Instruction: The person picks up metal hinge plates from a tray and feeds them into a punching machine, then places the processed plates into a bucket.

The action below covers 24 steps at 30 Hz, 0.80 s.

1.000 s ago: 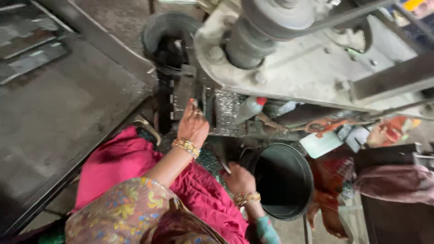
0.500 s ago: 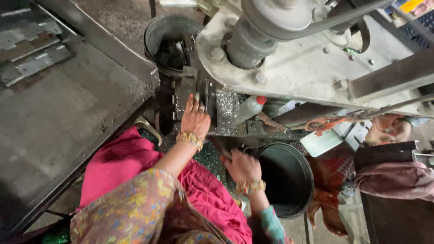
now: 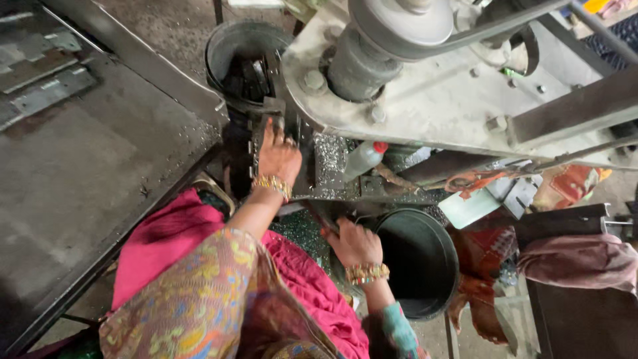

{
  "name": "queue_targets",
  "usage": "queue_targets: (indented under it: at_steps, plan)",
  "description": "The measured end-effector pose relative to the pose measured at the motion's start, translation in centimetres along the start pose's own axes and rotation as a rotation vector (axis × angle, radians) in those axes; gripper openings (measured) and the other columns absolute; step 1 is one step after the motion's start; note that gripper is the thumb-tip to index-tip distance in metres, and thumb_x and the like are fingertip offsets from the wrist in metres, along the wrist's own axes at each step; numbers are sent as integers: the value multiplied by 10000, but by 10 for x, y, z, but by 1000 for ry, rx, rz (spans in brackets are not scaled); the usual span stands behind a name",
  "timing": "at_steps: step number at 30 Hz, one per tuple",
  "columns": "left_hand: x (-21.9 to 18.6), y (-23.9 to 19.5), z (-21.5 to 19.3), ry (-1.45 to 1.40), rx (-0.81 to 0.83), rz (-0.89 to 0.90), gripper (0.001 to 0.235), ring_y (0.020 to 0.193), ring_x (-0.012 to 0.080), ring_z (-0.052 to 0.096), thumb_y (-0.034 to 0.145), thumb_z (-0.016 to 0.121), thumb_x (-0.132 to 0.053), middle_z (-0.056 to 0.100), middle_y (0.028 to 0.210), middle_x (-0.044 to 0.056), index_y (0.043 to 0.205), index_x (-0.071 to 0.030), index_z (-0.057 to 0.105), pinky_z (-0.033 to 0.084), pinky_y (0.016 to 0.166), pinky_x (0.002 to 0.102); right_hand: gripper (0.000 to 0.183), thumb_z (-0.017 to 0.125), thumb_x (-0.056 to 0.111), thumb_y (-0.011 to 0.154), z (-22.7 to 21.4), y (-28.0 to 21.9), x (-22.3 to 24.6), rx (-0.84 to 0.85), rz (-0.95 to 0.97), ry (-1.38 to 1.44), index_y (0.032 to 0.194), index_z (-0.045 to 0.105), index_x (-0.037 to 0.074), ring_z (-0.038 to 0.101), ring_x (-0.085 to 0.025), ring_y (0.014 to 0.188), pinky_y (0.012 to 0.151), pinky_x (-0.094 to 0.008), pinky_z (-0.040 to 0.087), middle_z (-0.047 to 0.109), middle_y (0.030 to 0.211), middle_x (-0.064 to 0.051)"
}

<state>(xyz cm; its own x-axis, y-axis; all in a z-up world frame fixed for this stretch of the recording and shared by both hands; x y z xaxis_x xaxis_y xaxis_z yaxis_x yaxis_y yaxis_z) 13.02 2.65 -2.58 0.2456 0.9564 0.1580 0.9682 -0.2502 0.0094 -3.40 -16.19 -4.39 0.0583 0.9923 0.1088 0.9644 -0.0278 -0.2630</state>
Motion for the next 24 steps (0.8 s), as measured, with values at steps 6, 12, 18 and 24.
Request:
queue_targets:
  at_steps: [6, 12, 18, 24]
  plan:
    - [9, 15, 1, -9, -56, 14, 392, 1478, 322, 396, 1006, 438, -198, 653, 1378, 105, 1239, -55, 719, 59, 1252, 587, 409, 608, 558, 883, 74, -17, -27, 13, 51, 168, 946, 714, 167, 714, -378, 833, 698, -525, 562, 735, 890, -144]
    - [7, -3, 3, -120, -299, 13, 444, 1481, 271, 377, 980, 454, -217, 587, 1455, 75, 1350, -69, 651, 104, 1237, 581, 416, 612, 570, 908, 23, -14, -3, 20, 66, 129, 1041, 710, 188, 713, -379, 853, 723, -511, 560, 733, 880, -162]
    - [-14, -61, 5, -138, -116, 79, 604, 1454, 293, 348, 898, 537, -468, 567, 1426, 103, 1314, -37, 614, 119, 1206, 565, 354, 641, 391, 936, -107, -18, 45, -538, -16, 292, 1134, 679, 100, 688, -378, 830, 683, -516, 528, 698, 954, -158]
    - [-9, -108, 0, -227, -436, 356, 258, 1295, 252, 587, 918, 595, -198, 651, 1320, 88, 1152, -104, 651, 379, 1196, 457, 268, 636, 379, 945, -123, -24, 51, -527, 47, 382, 1036, 693, 134, 708, -348, 861, 714, -501, 535, 714, 1000, -103]
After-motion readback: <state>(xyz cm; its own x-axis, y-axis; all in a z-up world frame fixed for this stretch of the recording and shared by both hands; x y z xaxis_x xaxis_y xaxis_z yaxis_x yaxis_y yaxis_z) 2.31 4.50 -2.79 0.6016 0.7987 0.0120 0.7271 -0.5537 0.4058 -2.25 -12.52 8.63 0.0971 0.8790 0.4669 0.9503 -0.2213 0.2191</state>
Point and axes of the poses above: each hand's wrist, its own y-axis towards the middle knuckle, its own z-axis out of the palm, x = y × z, the point moved 6 cm from there along y, towards the middle knuckle
